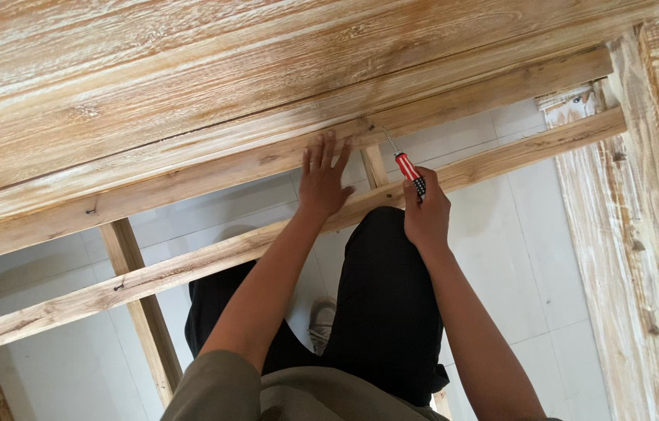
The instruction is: The person picks up wooden slats from a pile, aligns them into a large wooden frame, and uses a screwdriver to secure them into place.
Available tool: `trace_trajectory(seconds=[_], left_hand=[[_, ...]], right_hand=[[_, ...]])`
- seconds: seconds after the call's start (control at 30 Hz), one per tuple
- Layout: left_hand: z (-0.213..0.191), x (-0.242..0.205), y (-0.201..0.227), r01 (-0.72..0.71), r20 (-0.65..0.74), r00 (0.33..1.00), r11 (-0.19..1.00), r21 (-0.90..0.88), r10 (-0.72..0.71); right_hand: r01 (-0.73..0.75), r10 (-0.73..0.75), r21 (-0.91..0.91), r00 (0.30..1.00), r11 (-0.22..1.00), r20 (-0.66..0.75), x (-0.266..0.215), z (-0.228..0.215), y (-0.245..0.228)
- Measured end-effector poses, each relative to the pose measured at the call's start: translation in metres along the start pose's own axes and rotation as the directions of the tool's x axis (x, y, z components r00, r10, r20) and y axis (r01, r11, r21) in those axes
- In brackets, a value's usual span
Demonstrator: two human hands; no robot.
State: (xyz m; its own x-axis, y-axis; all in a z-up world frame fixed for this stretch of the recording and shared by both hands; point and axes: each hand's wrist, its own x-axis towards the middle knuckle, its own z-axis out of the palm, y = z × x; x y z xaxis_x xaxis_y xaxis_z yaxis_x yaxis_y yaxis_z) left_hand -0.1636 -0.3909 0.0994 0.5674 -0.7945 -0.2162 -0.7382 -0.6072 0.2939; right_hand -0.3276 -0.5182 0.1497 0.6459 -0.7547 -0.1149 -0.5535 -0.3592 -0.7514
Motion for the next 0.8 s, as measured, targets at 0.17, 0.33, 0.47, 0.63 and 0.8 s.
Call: trace_trajectory(seconds=[0.17,0.33,0.47,0.63,0.8], left_hand=[[0.018,0.005,-0.018,-0.036,0.047,0.998,0.994,-0.101,0.041],[0.027,0.008,-0.017,-0.004,0.069,0.998,1.0,0.011,0.004],[0.028,0.006,-0.015,0.002,0.058,0.998,1.0,0.01,-0.002],[0.017,0.001,-0.011,0.02,0.061,0.998,1.0,-0.003,-0.02],[0.022,0.004,-0.009,0.038,0.05,0.998,0.999,-0.004,-0.038]], right_hand=[[0.033,-0.033,0.001,0.999,0.999,0.027,0.005,0.004,0.003],[0.059,-0.06,0.027,0.998,0.998,0.034,0.009,0.003,-0.004],[0.073,-0.073,0.017,0.997,0.997,0.037,0.011,0.007,-0.001],[0.023,-0.021,-0.036,0.998,0.999,0.053,0.013,0.009,-0.006],[0.051,-0.04,-0.269,0.998,0.962,0.047,0.029,-0.002,-0.019]])
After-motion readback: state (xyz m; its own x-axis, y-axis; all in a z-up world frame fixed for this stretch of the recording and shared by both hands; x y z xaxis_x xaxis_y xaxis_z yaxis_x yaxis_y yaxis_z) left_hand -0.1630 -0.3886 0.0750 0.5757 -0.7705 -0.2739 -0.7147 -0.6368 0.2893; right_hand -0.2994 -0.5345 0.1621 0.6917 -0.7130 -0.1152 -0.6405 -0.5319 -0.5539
